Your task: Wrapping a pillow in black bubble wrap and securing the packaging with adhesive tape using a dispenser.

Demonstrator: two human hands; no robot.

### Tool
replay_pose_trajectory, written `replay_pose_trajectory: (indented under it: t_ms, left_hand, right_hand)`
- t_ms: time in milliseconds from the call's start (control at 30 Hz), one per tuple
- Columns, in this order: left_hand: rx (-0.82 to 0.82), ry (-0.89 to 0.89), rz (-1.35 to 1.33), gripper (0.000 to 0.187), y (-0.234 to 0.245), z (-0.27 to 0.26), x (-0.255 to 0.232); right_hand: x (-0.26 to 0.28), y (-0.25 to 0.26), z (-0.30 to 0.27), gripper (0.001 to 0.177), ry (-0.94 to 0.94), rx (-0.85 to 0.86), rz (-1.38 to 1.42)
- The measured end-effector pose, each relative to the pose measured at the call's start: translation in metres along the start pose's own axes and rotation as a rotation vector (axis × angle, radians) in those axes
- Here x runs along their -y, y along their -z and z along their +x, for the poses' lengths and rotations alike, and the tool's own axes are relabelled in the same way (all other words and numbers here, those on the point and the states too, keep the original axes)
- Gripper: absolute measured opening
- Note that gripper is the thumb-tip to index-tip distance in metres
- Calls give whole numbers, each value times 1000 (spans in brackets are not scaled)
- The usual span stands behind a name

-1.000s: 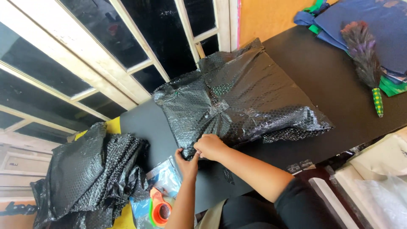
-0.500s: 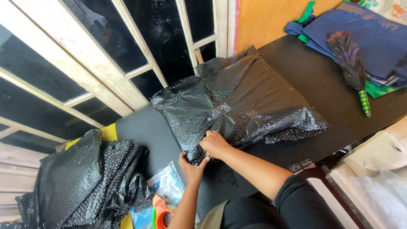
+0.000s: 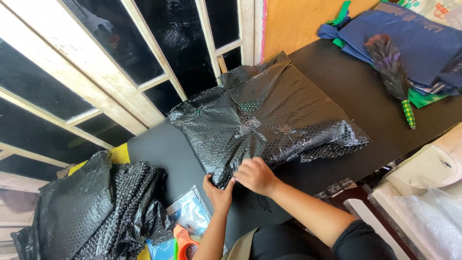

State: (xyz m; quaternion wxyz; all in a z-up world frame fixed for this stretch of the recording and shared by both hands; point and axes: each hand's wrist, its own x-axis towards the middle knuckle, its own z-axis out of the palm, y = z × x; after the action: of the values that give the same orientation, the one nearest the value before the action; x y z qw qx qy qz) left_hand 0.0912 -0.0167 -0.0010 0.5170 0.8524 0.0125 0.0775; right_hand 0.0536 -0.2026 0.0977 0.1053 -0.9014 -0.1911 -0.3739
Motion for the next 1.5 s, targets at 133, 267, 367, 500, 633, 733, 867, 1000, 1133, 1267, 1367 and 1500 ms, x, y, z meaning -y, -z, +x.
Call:
replay_pose_trajectory:
  t_ms: [133, 267, 367, 500, 633, 733, 867, 1000, 1133, 1267, 1367, 1500]
  left_hand:
    - [-6, -3, -6, 100, 0, 0, -3]
    - [1, 21, 1, 99, 1, -2, -4]
    - [7, 22, 6, 99, 0, 0, -2]
    - [16, 23, 14, 98, 4, -1, -6]
    - [27, 18, 12, 92, 4, 1, -7]
    - [27, 19, 16, 89, 4, 0, -5]
    - [55, 38, 25, 90, 9, -4, -11]
    - [-26, -16, 39, 89, 6, 0, -14]
    - [-45, -8, 61, 91, 6, -1, -17]
    - [-85, -4, 155, 90, 9, -11, -36]
    - [-257, -243, 475, 89, 8, -23, -42]
    - [-365, -496, 641, 81, -30, -59, -68]
  right_hand:
    - [8, -7, -24, 12, 76, -52, -109]
    - [9, -16, -34, 23, 39, -74, -238]
    - [1, -38, -49, 36, 2, -21, -295]
    - [10, -40, -49, 44, -36, 82, -288]
    - [17, -35, -38, 60, -161, 310, -248]
    - [21, -29, -34, 54, -244, 352, -195]
    - [20, -22, -41, 46, -358, 350, -160]
    - [21, -3, -24, 50, -352, 396, -104]
    - [15, 27, -7, 66, -405, 693, -32]
    - [-3, 45, -16, 82, -446, 772, 10]
    - [-44, 68, -53, 77, -462, 553, -18]
    - [-145, 118, -118, 73, -574, 438, -156]
